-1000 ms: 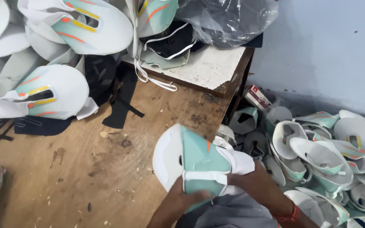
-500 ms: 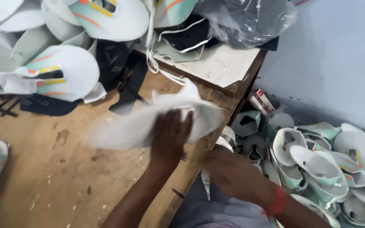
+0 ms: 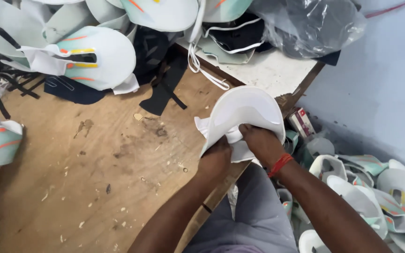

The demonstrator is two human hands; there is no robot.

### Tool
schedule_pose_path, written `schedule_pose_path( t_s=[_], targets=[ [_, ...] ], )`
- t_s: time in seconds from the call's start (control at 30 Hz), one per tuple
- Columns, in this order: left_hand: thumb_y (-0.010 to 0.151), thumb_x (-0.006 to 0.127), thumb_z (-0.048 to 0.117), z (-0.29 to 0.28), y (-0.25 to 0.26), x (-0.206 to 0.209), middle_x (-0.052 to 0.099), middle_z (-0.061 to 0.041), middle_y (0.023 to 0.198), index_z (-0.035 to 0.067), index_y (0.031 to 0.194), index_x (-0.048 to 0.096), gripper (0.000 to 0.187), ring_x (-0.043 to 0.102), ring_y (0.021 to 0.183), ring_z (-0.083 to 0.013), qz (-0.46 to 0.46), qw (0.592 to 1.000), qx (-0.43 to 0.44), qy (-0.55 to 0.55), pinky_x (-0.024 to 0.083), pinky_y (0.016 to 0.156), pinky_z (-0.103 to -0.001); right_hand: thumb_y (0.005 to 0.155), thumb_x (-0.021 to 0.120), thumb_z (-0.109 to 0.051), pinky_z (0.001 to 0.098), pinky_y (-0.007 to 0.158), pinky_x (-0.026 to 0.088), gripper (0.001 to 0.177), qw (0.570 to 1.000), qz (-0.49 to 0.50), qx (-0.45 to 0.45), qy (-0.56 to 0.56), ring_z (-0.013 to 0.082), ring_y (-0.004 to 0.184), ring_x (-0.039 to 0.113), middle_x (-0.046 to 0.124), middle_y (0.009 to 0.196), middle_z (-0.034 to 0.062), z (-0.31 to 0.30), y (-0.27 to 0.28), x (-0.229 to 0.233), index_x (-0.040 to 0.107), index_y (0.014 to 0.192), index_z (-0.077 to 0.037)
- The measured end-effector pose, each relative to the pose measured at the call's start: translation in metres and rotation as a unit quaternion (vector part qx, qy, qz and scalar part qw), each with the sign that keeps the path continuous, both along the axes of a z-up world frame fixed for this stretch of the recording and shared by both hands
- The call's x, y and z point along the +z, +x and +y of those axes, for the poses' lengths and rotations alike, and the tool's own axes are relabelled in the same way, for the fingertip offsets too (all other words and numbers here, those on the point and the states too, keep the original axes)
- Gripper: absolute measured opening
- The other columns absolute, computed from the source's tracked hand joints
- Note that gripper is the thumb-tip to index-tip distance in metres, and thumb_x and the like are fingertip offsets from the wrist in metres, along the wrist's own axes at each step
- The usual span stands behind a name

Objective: The person picks a printed shoe upper from the workbench, inserts a white lining piece into it by hand, presses and adjusts the lining to seat it inside the upper, then places the assembled piece onto a pile of finished uppers and reaches for the next one, repeating this cycle throughout the clip.

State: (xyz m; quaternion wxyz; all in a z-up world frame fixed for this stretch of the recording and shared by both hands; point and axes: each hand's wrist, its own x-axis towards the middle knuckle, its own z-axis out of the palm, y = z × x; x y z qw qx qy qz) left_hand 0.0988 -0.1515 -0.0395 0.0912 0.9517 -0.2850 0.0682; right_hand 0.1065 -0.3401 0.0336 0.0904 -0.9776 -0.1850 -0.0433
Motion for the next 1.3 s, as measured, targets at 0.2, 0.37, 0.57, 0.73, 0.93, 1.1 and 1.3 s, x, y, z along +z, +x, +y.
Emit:
schedule_pose_path(
  t_s=[0.2, 0.37, 0.57, 0.73, 0.93, 1.1, 1.3],
  targets=[
    [0.085, 0.059, 0.011, -0.010, -0.010, 0.026, 0.047, -0.028, 0.148, -0.012, 0.142, 0.049, 0.062, 0.046, 0.136, -0.0411, -0.067, 0.995, 0.021, 0.072, 0.038, 0.113, -0.045, 0.087, 0.062, -0.015, 0.0526, 0.092, 0.051, 0.037, 0.997, -0.014, 0.021, 0.077, 0.0424, 0.106, 0.066, 0.069, 0.112, 0.0234, -0.010, 0.002, -0.004, 0.058, 0.123, -0.005],
    [0.089, 0.058, 0.012, -0.008, -0.018, 0.045, 0.042, -0.027, 0.151, -0.012, 0.149, 0.037, 0.069, 0.043, 0.140, -0.0397, 0.016, 1.000, -0.005, 0.005, 0.036, 0.115, -0.045, 0.081, 0.072, -0.027, 0.0540, 0.090, 0.047, 0.058, 0.990, -0.032, 0.083, 0.113, 0.0484, 0.110, 0.059, 0.065, 0.118, 0.0312, -0.006, -0.005, 0.022, 0.056, 0.131, -0.001],
    [0.093, 0.059, 0.028, -0.001, -0.019, 0.041, 0.038, -0.029, 0.152, -0.013, 0.150, 0.028, 0.077, 0.038, 0.143, -0.0386, 0.105, 0.992, -0.016, -0.064, 0.033, 0.116, -0.042, 0.089, 0.069, -0.030, 0.0518, 0.100, 0.046, 0.048, 0.986, 0.069, 0.001, 0.148, 0.0437, 0.119, 0.059, 0.066, 0.125, 0.0263, -0.011, -0.005, -0.004, 0.062, 0.131, -0.008],
    [0.092, 0.057, 0.031, -0.004, -0.026, 0.042, 0.043, -0.021, 0.154, -0.001, 0.144, 0.039, 0.064, 0.041, 0.145, -0.0373, -0.077, 0.995, -0.049, 0.041, 0.034, 0.117, -0.046, 0.100, 0.056, -0.036, 0.0503, 0.104, 0.048, 0.037, 0.991, 0.064, -0.115, 0.039, 0.0362, 0.121, 0.062, 0.069, 0.123, 0.0188, 0.000, -0.012, -0.016, 0.064, 0.128, -0.012],
    [0.095, 0.060, 0.043, -0.025, -0.024, 0.047, 0.048, -0.029, 0.142, 0.002, 0.148, 0.049, 0.068, 0.038, 0.137, -0.0513, 0.010, 0.999, 0.019, -0.041, 0.029, 0.112, -0.062, 0.099, 0.043, -0.032, 0.0444, 0.099, 0.053, 0.043, 0.966, 0.151, -0.092, 0.190, 0.0308, 0.118, 0.067, 0.070, 0.126, 0.0158, 0.013, 0.013, -0.018, 0.062, 0.130, -0.009],
    [0.103, 0.055, 0.041, -0.029, -0.034, 0.059, 0.056, -0.025, 0.133, 0.006, 0.138, 0.060, 0.050, 0.036, 0.138, -0.0577, 0.101, 0.994, 0.031, 0.010, 0.027, 0.113, -0.072, 0.083, 0.057, -0.036, 0.0443, 0.105, 0.047, 0.059, 0.986, 0.139, 0.087, -0.024, 0.0334, 0.123, 0.062, 0.066, 0.133, 0.0178, 0.009, 0.064, -0.044, 0.061, 0.136, -0.010],
    [0.095, 0.057, 0.033, -0.033, -0.024, 0.056, 0.058, -0.026, 0.126, 0.004, 0.142, 0.061, 0.055, 0.051, 0.120, -0.0466, -0.021, 0.990, 0.063, -0.128, 0.040, 0.104, -0.058, 0.097, 0.053, -0.046, 0.0475, 0.109, 0.041, 0.048, 0.985, 0.129, 0.093, -0.062, 0.0370, 0.128, 0.059, 0.065, 0.135, 0.0176, -0.023, 0.125, -0.120, 0.068, 0.131, -0.016]
  ],
)
